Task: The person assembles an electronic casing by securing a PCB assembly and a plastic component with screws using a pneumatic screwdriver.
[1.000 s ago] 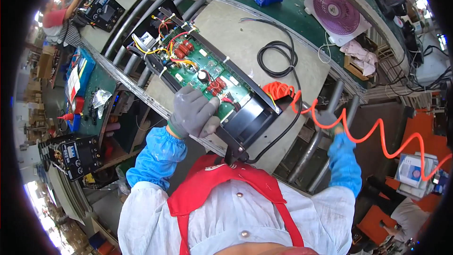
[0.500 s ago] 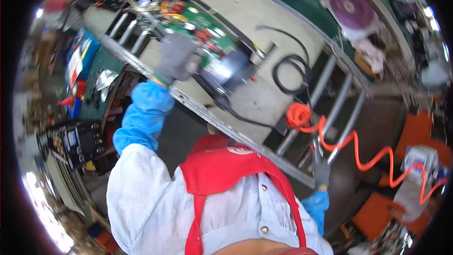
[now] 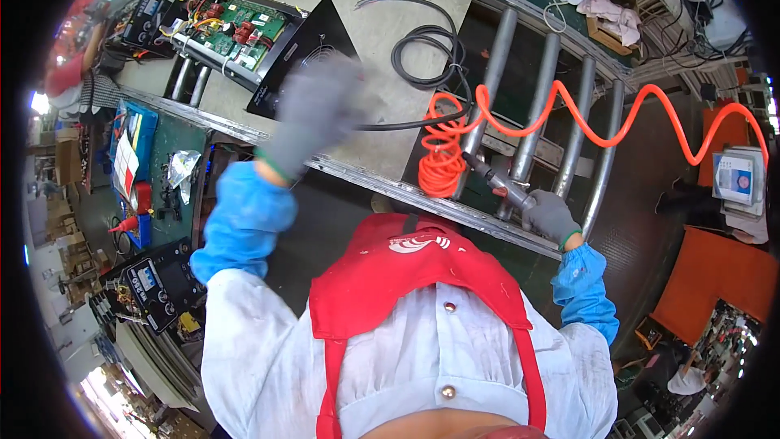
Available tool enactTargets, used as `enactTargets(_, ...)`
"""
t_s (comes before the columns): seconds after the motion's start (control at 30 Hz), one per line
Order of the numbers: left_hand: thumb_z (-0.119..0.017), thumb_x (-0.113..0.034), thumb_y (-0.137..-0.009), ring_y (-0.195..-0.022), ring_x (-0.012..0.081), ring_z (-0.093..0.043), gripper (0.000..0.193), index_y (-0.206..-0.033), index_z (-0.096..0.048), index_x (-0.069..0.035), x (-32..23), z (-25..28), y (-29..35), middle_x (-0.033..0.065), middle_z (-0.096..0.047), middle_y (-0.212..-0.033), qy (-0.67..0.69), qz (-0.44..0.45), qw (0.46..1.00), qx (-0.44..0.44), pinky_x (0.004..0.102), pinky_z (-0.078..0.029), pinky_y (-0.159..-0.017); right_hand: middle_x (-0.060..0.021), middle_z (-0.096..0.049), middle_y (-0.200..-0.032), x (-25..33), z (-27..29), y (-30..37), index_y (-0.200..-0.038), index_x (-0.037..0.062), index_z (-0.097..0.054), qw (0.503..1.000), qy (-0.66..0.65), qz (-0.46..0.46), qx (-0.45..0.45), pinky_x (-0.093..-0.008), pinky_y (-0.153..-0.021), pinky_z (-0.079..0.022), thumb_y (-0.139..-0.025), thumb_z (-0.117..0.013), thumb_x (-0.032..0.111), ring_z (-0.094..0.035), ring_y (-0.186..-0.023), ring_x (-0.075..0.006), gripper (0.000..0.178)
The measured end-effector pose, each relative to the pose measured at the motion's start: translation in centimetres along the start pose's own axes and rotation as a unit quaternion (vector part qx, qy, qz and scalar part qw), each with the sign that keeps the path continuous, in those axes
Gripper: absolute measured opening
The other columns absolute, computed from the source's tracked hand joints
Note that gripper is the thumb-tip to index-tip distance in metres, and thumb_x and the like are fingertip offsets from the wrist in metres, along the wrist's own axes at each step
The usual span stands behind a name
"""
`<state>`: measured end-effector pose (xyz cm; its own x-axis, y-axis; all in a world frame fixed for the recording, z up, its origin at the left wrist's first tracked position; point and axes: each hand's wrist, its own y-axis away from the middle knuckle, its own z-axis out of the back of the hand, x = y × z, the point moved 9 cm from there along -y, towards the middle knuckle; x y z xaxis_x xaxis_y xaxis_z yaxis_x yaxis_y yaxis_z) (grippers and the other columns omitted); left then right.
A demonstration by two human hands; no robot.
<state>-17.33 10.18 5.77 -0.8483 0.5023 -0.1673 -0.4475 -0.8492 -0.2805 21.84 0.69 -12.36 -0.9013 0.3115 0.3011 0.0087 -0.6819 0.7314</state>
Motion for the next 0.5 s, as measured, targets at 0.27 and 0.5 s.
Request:
enactTargets(0.27,-0.060,-0.028,-0.085,-0.079,0.0352,-0.063,0.023,-0.089,-0.062,-0.006,1.4,-14.8,1.7,0.0165,-0.065,-0.081,0.262,0.158,0.933,0.191,0.0464,-0.047,-0.069,-0.0114,-0.062,-0.067,-1.5,-3.2,0.5,-0.094,0.0023,-0.066,0.983,-0.109,0.150,0.008,-0.0363,-0.060,-0.048,-0.079,-0.066,0.026,-0.064,-0.064,-0.0242,0.028)
enactTargets(0.5,-0.062,-0.026,-0.082,-0.084,0.0332,-0.061,0.021,-0.095,-0.063,-0.009,3.4,-12.1,2.0,0.0125,-0.062,-0.085,0.043,0.128,0.991,0.025,0.0446,-0.048,-0.071,-0.0032,-0.053,-0.069,-7.6,-3.8,5.5,-0.103,-0.0025,-0.057,0.914,-0.406,-0.004,0.009,-0.0232,-0.044,-0.039,-0.066,-0.058,0.013,-0.048,-0.049,-0.0106,0.040)
